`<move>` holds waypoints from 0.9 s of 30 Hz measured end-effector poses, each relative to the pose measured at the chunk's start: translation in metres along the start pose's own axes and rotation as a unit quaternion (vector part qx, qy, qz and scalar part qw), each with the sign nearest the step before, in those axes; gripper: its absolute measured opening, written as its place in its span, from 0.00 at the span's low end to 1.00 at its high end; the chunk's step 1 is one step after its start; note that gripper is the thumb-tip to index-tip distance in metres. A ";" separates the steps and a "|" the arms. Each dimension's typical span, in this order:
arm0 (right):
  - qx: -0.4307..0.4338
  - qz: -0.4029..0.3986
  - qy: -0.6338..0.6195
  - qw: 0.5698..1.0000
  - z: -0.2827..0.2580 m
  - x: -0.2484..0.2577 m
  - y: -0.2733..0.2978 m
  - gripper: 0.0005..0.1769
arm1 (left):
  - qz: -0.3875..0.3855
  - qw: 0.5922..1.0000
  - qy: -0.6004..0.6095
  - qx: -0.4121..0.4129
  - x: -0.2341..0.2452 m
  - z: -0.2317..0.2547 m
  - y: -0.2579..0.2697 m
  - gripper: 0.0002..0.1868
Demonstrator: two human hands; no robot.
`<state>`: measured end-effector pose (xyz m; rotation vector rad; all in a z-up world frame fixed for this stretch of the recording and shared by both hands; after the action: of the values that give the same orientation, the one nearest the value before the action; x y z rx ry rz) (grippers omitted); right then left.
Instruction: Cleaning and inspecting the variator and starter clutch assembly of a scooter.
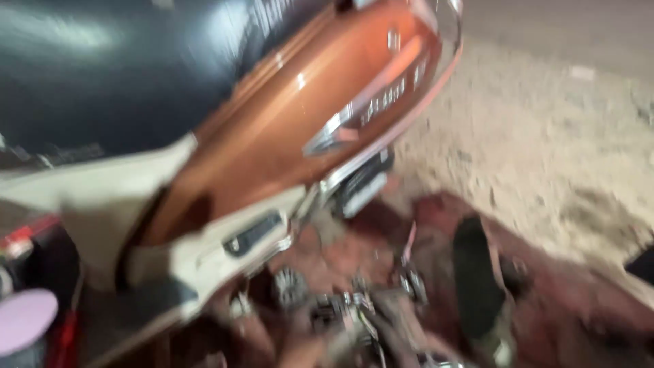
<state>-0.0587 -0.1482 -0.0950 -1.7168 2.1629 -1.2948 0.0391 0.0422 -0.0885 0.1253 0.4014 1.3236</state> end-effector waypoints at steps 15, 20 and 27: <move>-0.092 -0.110 -0.149 0.978 -0.060 0.032 -0.075 0.43 | -0.025 0.941 0.224 0.252 -0.039 0.071 0.021 0.21; -0.107 -0.129 0.019 0.986 -0.053 0.026 -0.071 0.46 | -0.060 0.947 0.184 0.254 -0.033 0.047 0.015 0.22; 0.049 -0.145 0.273 0.950 -0.071 0.041 -0.085 0.39 | -0.030 0.961 0.177 0.212 -0.025 0.073 0.015 0.20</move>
<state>-0.0476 -0.1443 0.0221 -1.8531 2.0833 -2.1336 0.0469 0.0315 -0.0109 0.2332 0.9860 1.1831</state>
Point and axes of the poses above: each hand's wrist, its own y-axis away from the middle knuckle, its own x-axis out of the back of the hand, z = x × y, the point moved 3 cm from there along -y, towards the middle knuckle, and after that the axes turned 4 degrees about x, right-handed, at the moved point
